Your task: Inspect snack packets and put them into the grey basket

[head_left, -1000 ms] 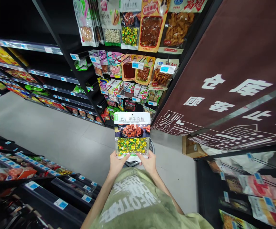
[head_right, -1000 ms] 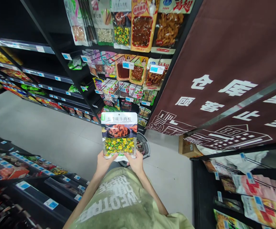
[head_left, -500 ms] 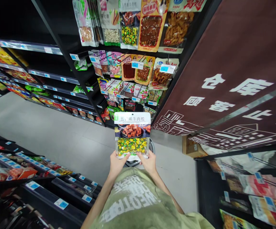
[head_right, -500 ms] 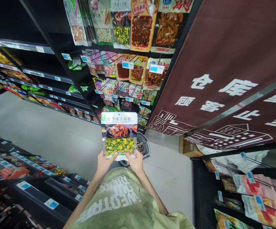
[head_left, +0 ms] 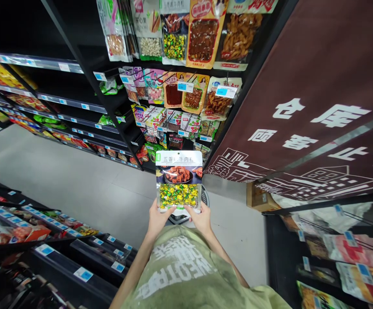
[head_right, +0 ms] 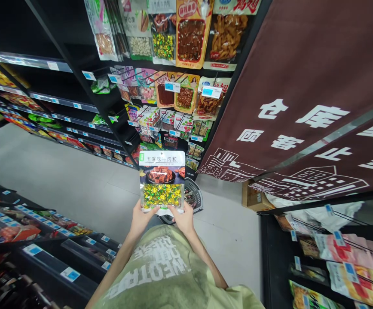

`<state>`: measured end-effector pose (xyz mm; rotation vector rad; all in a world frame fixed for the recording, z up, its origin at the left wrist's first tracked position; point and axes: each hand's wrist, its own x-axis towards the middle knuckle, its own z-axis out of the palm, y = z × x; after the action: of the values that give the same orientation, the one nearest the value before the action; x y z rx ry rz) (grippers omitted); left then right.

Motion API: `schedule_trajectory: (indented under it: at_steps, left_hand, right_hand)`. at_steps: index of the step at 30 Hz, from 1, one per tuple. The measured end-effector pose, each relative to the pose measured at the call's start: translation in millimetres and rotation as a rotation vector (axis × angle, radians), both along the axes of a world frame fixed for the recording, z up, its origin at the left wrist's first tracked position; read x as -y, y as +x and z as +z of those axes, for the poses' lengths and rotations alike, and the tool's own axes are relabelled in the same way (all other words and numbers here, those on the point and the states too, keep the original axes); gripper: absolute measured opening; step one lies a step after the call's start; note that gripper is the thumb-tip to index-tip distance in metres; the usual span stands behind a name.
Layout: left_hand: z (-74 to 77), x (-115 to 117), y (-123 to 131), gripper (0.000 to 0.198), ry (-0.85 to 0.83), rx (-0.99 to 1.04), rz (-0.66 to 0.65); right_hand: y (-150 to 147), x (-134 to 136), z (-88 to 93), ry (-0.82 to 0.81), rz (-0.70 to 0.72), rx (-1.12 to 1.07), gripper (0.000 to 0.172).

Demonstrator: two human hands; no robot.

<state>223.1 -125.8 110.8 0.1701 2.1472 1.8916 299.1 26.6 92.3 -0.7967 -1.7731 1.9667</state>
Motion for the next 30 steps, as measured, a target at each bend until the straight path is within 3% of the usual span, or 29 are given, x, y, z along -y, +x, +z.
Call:
schedule_trajectory:
  at_steps: [4, 7, 11, 14, 20, 22, 24, 27, 30]
  left_hand:
    - [-3.7, 0.3, -1.7, 0.068, -0.025, -0.058, 0.02]
    - [-1.8, 2.3, -2.8, 0.084, -0.088, -0.228, 0.0]
    - [6.8, 4.7, -2.0, 0.094, -0.334, -0.619, -0.184]
    - [7.6, 5.2, -0.7, 0.093, -0.462, -0.771, -0.299]
    - [0.5, 11.3, -5.0, 0.078, -0.488, -0.864, -0.128]
    - [-0.5, 14.3, -6.1, 0.076, -0.439, -0.834, -0.081]
    - [-3.4, 16.1, -4.8, 0.073, -0.339, -0.709, -0.065]
    - [-13.4, 13.2, 2.4, 0.058, -0.141, -0.26, -0.035]
    - [-21.7, 2.0, 12.1, 0.053, 0.045, 0.118, 0.014]
  right_hand:
    - [-0.1, -1.7, 1.4, -0.018, -0.018, -0.007, 0.041]
    - [-0.6, -4.5, 3.5, -0.023, -0.027, -0.007, 0.043]
    - [-1.1, -6.2, 7.9, -0.05, 0.0, -0.014, 0.044]
    - [0.2, -3.4, 13.1, -0.068, 0.055, -0.034, 0.044]
    - [9.6, 9.0, 31.1, 0.009, 0.318, -0.105, 0.038]
    - [11.8, 11.9, 37.7, 0.115, 0.447, -0.153, 0.043]
    - [11.6, 13.7, 43.3, 0.208, 0.567, -0.233, 0.058]
    - [7.1, 15.0, 46.7, 0.225, 0.688, -0.305, 0.074]
    - [1.2, 13.3, 41.4, 0.142, 0.638, -0.236, 0.045]
